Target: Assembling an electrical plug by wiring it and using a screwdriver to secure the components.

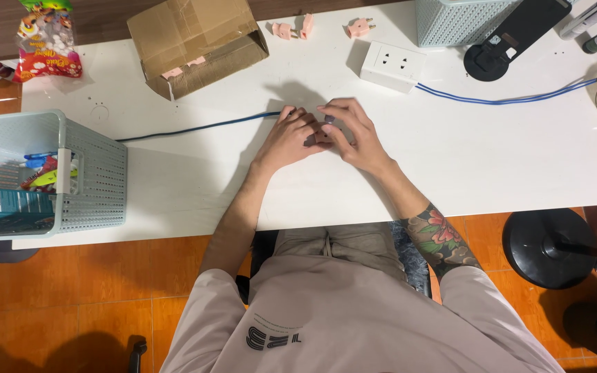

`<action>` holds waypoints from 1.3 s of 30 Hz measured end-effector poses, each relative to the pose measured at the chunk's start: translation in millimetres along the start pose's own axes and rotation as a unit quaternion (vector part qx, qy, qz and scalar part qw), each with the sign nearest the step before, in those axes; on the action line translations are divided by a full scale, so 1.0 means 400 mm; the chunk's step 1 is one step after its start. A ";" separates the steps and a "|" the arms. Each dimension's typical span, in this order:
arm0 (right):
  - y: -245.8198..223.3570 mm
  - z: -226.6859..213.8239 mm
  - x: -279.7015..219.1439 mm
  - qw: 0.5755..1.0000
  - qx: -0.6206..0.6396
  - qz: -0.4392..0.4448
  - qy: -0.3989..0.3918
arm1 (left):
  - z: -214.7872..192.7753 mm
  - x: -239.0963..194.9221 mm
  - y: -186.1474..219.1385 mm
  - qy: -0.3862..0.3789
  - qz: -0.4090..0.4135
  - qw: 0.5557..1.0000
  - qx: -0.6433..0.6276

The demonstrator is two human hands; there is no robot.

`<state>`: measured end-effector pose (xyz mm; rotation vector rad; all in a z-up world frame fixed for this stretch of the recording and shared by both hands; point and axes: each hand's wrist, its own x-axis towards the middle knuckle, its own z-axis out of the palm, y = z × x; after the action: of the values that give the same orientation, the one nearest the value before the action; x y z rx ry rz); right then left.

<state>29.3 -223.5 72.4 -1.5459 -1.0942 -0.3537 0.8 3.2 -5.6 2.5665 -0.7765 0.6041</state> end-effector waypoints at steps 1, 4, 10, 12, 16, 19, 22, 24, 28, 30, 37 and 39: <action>0.012 0.000 -0.003 1.000 -0.019 -0.018 -0.002 | -0.010 0.006 0.011 -0.004 -0.005 1.000 -0.006; 0.023 0.001 -0.009 1.000 -0.009 -0.020 -0.004 | 0.009 -0.003 -0.005 0.009 0.007 1.000 0.004; -0.008 -0.004 0.005 1.000 -0.006 -0.014 0.000 | -0.015 0.008 0.018 0.026 0.007 1.000 -0.006; 0.007 0.002 -0.005 1.000 -0.010 -0.011 0.000 | 0.003 0.002 0.007 0.027 0.008 1.000 -0.002; 0.004 0.001 -0.005 1.000 -0.003 -0.002 0.002 | 0.037 -0.014 -0.024 0.027 0.014 1.000 0.001; -0.007 -0.001 0.002 1.000 0.005 -0.002 0.000 | -0.007 0.003 0.008 0.018 0.004 1.000 -0.009; 0.028 0.001 -0.018 1.000 -0.019 -0.006 -0.004 | 0.009 -0.002 -0.005 0.013 0.001 1.000 -0.006; 0.010 -0.001 -0.011 1.000 -0.008 0.004 -0.003 | 0.026 -0.011 -0.015 0.015 0.004 1.000 -0.004; -0.011 -0.004 0.003 1.000 0.000 0.010 -0.007 | -0.011 0.003 0.012 0.016 0.003 1.000 -0.007; 0.015 -0.002 -0.013 1.000 -0.015 0.008 -0.004 | 0.009 -0.002 0.001 0.016 0.004 1.000 -0.002; 0.004 -0.005 -0.003 1.000 -0.026 -0.007 -0.001 | 0.015 -0.006 -0.003 0.010 0.001 1.000 -0.001; 0.021 -0.002 -0.013 1.000 -0.026 0.003 0.001 | 0.030 -0.013 -0.016 0.013 0.003 1.000 0.001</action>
<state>33.5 -225.8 63.7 -1.5935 -1.0865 -0.3817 4.2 4.5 -19.7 2.5530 -0.7768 0.6392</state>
